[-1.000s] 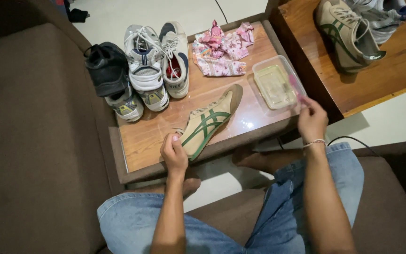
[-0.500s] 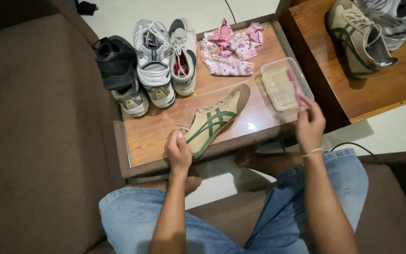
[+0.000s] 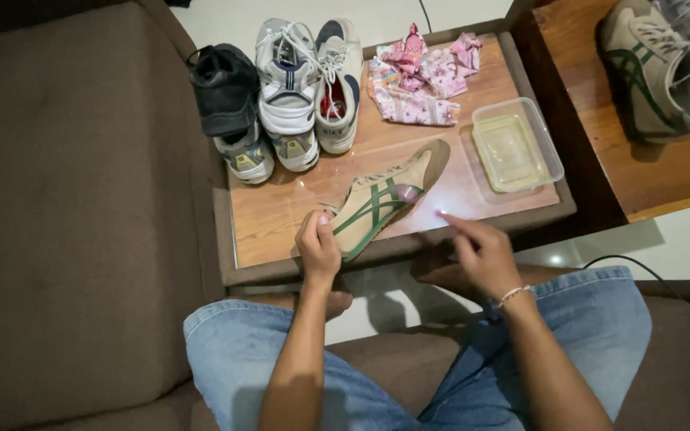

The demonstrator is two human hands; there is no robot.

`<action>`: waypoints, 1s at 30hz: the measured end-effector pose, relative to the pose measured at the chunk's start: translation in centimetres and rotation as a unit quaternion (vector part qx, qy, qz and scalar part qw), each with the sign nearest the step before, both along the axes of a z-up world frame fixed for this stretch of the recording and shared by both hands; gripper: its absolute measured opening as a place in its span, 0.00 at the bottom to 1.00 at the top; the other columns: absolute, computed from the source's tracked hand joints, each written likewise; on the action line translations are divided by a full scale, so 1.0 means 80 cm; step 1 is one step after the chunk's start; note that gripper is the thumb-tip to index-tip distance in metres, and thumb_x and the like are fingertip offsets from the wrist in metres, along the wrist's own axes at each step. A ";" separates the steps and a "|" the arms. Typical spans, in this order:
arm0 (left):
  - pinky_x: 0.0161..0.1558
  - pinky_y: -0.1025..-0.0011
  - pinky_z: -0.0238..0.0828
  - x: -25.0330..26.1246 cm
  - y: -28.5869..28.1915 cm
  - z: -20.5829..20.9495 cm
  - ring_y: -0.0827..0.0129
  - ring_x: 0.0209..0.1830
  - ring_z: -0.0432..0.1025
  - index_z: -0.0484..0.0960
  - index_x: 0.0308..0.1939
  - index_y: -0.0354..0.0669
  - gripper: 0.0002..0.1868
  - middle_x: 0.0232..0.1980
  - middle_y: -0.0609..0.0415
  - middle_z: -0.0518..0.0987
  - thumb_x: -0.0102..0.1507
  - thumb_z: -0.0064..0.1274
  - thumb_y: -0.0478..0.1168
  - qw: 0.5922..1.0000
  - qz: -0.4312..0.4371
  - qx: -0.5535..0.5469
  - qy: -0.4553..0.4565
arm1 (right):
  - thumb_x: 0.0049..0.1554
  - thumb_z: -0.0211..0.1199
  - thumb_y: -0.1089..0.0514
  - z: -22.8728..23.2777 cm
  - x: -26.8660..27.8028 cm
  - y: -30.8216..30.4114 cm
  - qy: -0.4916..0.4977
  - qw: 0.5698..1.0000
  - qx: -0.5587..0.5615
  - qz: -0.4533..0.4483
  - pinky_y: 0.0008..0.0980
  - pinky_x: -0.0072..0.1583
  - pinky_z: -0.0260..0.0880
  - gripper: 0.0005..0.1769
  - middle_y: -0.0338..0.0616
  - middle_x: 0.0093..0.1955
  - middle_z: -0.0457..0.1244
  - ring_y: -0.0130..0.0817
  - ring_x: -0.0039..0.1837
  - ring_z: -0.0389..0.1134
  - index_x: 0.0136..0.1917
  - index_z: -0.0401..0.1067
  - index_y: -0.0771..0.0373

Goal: Cleaning a sneaker using a toothbrush and a cleaning solution while sitting on a sofa.

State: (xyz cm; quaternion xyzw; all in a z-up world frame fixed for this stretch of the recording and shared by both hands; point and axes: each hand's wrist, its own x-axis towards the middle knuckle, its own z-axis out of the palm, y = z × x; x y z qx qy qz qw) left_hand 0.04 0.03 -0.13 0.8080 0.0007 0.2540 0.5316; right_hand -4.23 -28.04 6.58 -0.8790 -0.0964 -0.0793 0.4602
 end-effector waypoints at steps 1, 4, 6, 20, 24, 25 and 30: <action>0.33 0.66 0.70 -0.001 0.000 -0.002 0.55 0.26 0.72 0.74 0.28 0.46 0.18 0.23 0.50 0.69 0.70 0.36 0.45 1.000 0.001 -0.003 0.001 | 0.56 0.60 0.71 -0.003 0.000 -0.004 -0.035 0.997 -0.039 -0.050 0.48 0.59 0.71 0.23 0.52 0.53 0.72 0.51 0.56 0.72 0.64 0.78 0.60; 0.34 0.64 0.70 -0.002 0.000 -0.001 0.51 0.27 0.72 0.74 0.28 0.45 0.19 0.24 0.48 0.70 0.70 0.36 0.46 1.000 0.003 0.010 0.001 | 0.55 0.61 0.71 -0.035 -0.001 -0.006 -0.019 0.999 -0.035 -0.017 0.47 0.58 0.71 0.23 0.52 0.52 0.72 0.52 0.55 0.73 0.62 0.79 0.59; 0.34 0.64 0.70 0.001 -0.001 0.000 0.51 0.27 0.72 0.74 0.28 0.45 0.18 0.24 0.47 0.70 0.70 0.36 0.45 1.000 0.001 0.005 -0.003 | 0.55 0.61 0.71 -0.003 -0.007 0.016 0.000 1.000 -0.019 0.022 0.46 0.58 0.72 0.23 0.50 0.52 0.73 0.50 0.55 0.74 0.62 0.79 0.57; 0.37 0.63 0.72 -0.006 -0.001 0.018 0.50 0.29 0.74 0.75 0.32 0.45 0.20 0.27 0.46 0.74 0.71 0.29 0.45 1.000 -0.008 -0.026 -0.003 | 0.56 0.60 0.69 -0.028 -0.004 0.048 -0.012 1.000 -0.019 0.007 0.45 0.60 0.73 0.29 0.44 0.57 0.72 0.46 0.59 0.72 0.68 0.75 0.49; 0.38 0.62 0.73 -0.009 -0.005 0.021 0.51 0.31 0.75 0.76 0.36 0.46 0.20 0.28 0.45 0.77 0.71 0.28 0.46 0.999 -0.004 -0.035 0.002 | 0.55 0.59 0.69 0.000 -0.008 0.057 0.003 0.996 -0.004 0.090 0.49 0.56 0.74 0.24 0.51 0.52 0.73 0.52 0.55 0.74 0.63 0.79 0.55; 0.39 0.62 0.73 -0.008 -0.004 0.020 0.52 0.31 0.75 0.76 0.37 0.46 0.20 0.29 0.45 0.77 0.71 0.27 0.47 0.999 -0.003 -0.040 0.001 | 0.56 0.60 0.68 0.001 -0.009 0.058 -0.015 0.998 -0.020 0.056 0.47 0.56 0.74 0.23 0.51 0.52 0.73 0.50 0.55 0.74 0.63 0.78 0.54; 0.39 0.63 0.74 -0.009 -0.004 0.014 0.52 0.31 0.76 0.76 0.37 0.48 0.19 0.30 0.48 0.78 0.70 0.28 0.47 0.999 -0.006 -0.032 0.007 | 0.56 0.58 0.69 0.024 -0.004 0.051 0.028 0.996 -0.002 0.088 0.48 0.58 0.74 0.25 0.50 0.53 0.73 0.50 0.56 0.74 0.65 0.77 0.53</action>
